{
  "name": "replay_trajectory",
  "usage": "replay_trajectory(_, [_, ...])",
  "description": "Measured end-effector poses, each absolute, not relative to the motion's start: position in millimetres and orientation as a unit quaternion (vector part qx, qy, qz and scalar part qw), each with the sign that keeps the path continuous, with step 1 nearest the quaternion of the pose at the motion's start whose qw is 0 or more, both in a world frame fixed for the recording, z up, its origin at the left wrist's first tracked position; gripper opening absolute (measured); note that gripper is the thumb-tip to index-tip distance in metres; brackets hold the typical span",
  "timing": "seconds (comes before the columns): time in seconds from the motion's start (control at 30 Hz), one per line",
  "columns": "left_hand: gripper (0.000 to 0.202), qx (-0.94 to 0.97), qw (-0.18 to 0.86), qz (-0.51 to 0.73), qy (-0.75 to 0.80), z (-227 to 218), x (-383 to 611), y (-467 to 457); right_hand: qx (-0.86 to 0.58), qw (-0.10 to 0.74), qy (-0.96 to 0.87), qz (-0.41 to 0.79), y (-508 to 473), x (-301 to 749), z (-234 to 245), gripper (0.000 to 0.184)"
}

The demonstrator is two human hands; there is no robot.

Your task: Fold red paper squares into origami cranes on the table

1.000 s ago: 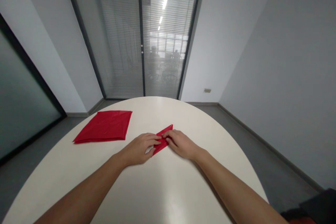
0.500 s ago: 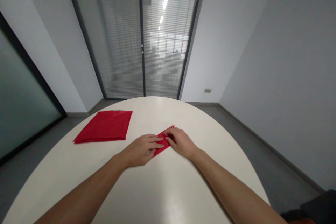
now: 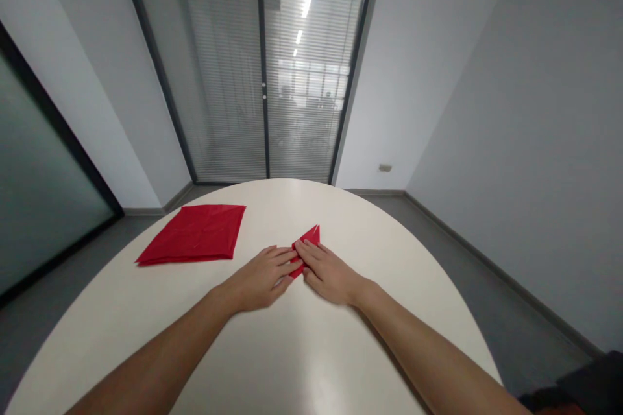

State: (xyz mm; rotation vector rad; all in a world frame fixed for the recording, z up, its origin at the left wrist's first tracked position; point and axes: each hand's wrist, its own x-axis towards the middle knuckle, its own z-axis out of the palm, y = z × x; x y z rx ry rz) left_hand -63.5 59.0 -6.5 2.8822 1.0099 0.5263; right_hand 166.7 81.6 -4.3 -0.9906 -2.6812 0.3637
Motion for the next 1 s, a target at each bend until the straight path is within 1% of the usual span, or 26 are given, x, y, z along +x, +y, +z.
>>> replay_trajectory(0.07, [0.043,0.932,0.016,0.176,0.318,-7.6,-63.1,59.4,-0.358,0.093,-0.919,0.137,78.8,166.1,-1.9,0.064])
replay_trajectory(0.13, [0.043,0.932,0.013,0.178,0.316,-7.1,-62.5,58.8,-0.369,0.076,-0.915,0.145,77.0,165.8,0.8,0.068])
replay_trajectory(0.3, [0.042,0.934,0.001,0.155,0.322,-2.1,-60.8,56.7,-0.388,0.062,-0.906,0.155,75.8,165.6,2.6,0.078])
replay_trajectory(0.43, [0.04,0.935,-0.001,0.168,0.313,1.2,-59.8,55.7,-0.392,0.056,-0.905,0.154,75.6,164.6,2.6,0.084])
replay_trajectory(0.47, [0.039,0.934,-0.001,0.173,0.312,1.4,-59.6,55.6,-0.394,0.053,-0.905,0.152,75.5,164.1,2.9,0.082])
replay_trajectory(0.57, [0.035,0.933,-0.002,0.181,0.31,1.0,-58.5,55.8,-0.403,0.044,-0.902,0.147,75.5,162.5,3.8,0.068])
replay_trajectory(0.63, [0.033,0.932,-0.002,0.185,0.311,0.3,-57.6,56.0,-0.411,0.041,-0.9,0.14,76.0,161.6,3.3,0.064])
replay_trajectory(1.0, [0.029,0.934,-0.002,0.196,0.3,0.5,-55.1,55.5,-0.431,0.021,-0.896,0.105,75.2,156.6,1.8,0.064])
